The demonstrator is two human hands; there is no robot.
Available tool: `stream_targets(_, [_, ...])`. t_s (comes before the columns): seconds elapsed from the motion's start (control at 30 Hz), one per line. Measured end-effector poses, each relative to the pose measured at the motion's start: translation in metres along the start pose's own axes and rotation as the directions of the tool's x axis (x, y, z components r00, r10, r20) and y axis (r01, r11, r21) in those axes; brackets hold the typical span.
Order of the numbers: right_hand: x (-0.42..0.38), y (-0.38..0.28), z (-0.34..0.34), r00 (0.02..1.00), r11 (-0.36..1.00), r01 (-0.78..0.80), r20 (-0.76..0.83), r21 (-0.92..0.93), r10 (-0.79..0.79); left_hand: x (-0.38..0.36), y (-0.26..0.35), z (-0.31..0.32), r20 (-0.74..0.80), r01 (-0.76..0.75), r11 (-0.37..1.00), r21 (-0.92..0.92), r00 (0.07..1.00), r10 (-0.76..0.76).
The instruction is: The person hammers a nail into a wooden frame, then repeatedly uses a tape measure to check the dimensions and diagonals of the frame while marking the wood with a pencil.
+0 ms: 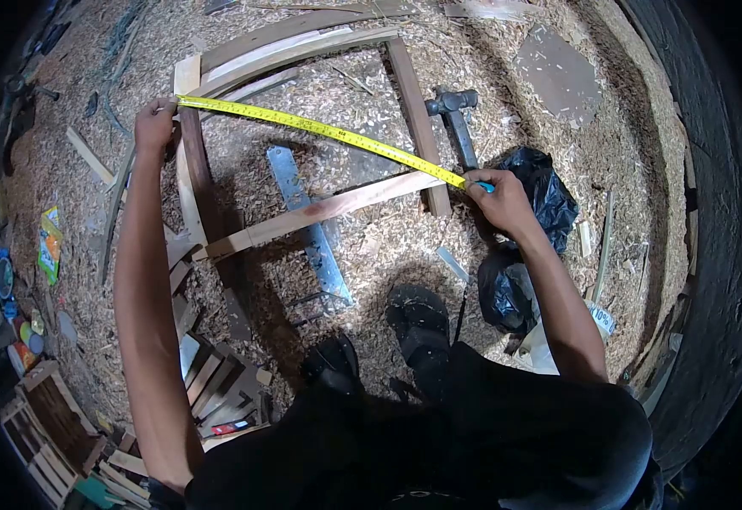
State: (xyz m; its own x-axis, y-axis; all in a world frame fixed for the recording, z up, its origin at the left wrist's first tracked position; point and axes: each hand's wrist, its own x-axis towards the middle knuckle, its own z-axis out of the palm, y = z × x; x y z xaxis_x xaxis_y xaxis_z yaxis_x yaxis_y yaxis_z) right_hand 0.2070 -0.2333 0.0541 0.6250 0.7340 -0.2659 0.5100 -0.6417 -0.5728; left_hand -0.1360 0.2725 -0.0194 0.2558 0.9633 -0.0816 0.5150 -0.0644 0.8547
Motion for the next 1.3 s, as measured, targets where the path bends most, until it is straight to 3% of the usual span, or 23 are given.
stream_targets(0.63, [-0.003,-0.013,-0.005,0.996,0.997,-0.071,0.049,0.008,0.070,-0.009,0.010,0.002,-0.032,0.048,0.999,0.004,0.998,-0.047])
stream_targets(0.8, [-0.002,-0.003,0.000,1.000,1.000,-0.004,0.009,0.017,0.003,-0.006,0.005,0.001,-0.045,0.039,0.998,0.050,0.998,-0.036])
stream_targets(0.9, [-0.003,-0.011,-0.004,0.998,0.999,-0.045,0.037,-0.003,0.045,-0.003,0.002,0.002,-0.041,0.011,0.999,0.043,0.999,-0.009])
stream_targets(1.03, [-0.002,-0.011,-0.004,0.995,0.997,-0.081,0.061,-0.008,0.082,-0.006,0.008,0.002,-0.037,0.079,0.997,-0.004,0.996,-0.079])
stream_targets(1.2, [-0.001,-0.009,-0.003,0.997,0.999,-0.049,0.064,0.012,0.048,0.008,-0.009,0.001,-0.033,0.010,0.999,0.030,0.999,-0.009])
stream_targets(1.3, [-0.001,-0.008,-0.005,0.996,0.999,-0.050,0.068,0.007,0.049,0.008,-0.012,0.000,-0.009,0.065,0.998,-0.025,0.998,-0.065])
